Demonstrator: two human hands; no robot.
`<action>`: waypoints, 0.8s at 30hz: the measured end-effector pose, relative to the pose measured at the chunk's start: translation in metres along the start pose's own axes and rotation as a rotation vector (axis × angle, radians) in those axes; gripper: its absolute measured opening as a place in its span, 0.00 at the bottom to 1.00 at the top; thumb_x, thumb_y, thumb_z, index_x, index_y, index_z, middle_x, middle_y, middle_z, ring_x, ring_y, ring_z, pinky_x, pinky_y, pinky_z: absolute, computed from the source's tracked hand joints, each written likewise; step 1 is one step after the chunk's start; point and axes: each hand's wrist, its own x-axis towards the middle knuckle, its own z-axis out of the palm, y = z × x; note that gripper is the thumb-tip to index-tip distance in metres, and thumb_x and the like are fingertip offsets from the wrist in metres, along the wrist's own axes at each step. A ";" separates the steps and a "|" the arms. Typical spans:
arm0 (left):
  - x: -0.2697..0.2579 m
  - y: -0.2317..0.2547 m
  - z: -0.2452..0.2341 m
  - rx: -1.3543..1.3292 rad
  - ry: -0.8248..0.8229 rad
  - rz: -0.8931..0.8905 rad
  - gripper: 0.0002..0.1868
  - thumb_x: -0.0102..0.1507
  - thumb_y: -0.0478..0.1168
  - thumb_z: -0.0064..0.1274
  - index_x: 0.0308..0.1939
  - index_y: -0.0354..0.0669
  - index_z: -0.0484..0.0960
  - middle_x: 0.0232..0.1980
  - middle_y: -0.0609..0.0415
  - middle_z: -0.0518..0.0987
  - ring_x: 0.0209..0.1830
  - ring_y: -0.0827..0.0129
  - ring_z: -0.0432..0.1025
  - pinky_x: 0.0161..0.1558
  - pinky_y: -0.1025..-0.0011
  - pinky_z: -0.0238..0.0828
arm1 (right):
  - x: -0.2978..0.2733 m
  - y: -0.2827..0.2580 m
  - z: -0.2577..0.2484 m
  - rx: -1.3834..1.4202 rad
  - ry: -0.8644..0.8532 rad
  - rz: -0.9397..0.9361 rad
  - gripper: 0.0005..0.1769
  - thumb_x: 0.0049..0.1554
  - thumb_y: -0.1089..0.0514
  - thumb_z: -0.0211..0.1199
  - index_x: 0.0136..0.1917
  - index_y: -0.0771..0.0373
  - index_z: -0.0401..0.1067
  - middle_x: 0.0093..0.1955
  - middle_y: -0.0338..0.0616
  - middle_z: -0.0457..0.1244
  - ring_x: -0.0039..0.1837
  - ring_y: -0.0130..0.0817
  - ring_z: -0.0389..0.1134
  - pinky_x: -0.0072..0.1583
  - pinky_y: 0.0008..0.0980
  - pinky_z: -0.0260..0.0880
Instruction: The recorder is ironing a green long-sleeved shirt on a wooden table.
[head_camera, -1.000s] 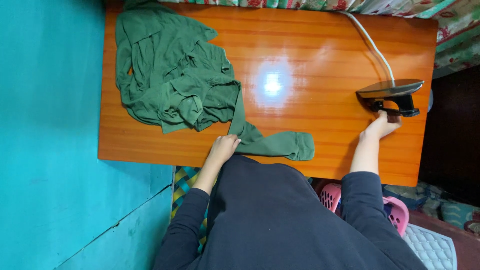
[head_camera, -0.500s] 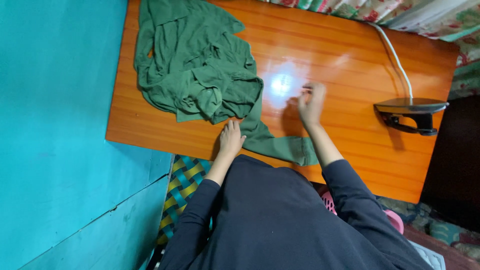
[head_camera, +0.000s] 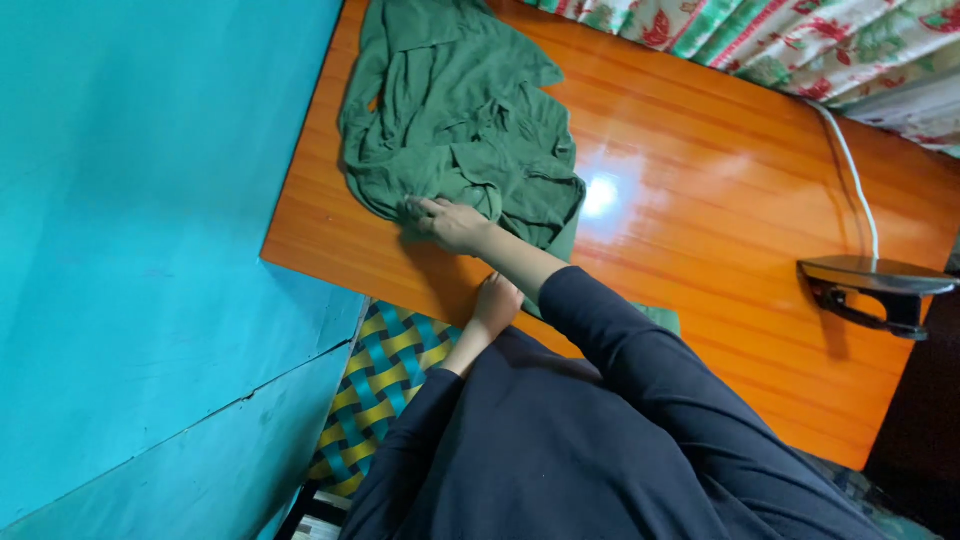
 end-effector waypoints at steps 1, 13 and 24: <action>0.001 0.000 -0.005 -0.069 0.048 0.033 0.11 0.64 0.41 0.55 0.45 0.39 0.78 0.49 0.43 0.78 0.53 0.45 0.73 0.54 0.50 0.72 | 0.007 0.005 0.008 0.064 -0.132 0.064 0.14 0.50 0.63 0.62 0.52 0.61 0.74 0.73 0.48 0.55 0.63 0.50 0.62 0.55 0.46 0.67; 0.015 -0.014 -0.025 -0.362 -0.005 -0.092 0.09 0.62 0.34 0.56 0.44 0.36 0.74 0.46 0.40 0.76 0.46 0.43 0.73 0.45 0.52 0.71 | -0.050 0.101 -0.072 0.228 0.477 0.369 0.26 0.48 0.61 0.78 0.53 0.62 0.66 0.51 0.51 0.61 0.53 0.48 0.65 0.54 0.41 0.69; 0.080 -0.031 -0.200 -0.411 0.510 -0.080 0.07 0.67 0.26 0.50 0.47 0.36 0.72 0.44 0.44 0.71 0.43 0.57 0.71 0.47 0.60 0.71 | -0.309 0.094 -0.329 0.437 1.235 0.541 0.15 0.62 0.77 0.68 0.55 0.63 0.70 0.51 0.35 0.60 0.52 0.25 0.60 0.59 0.27 0.65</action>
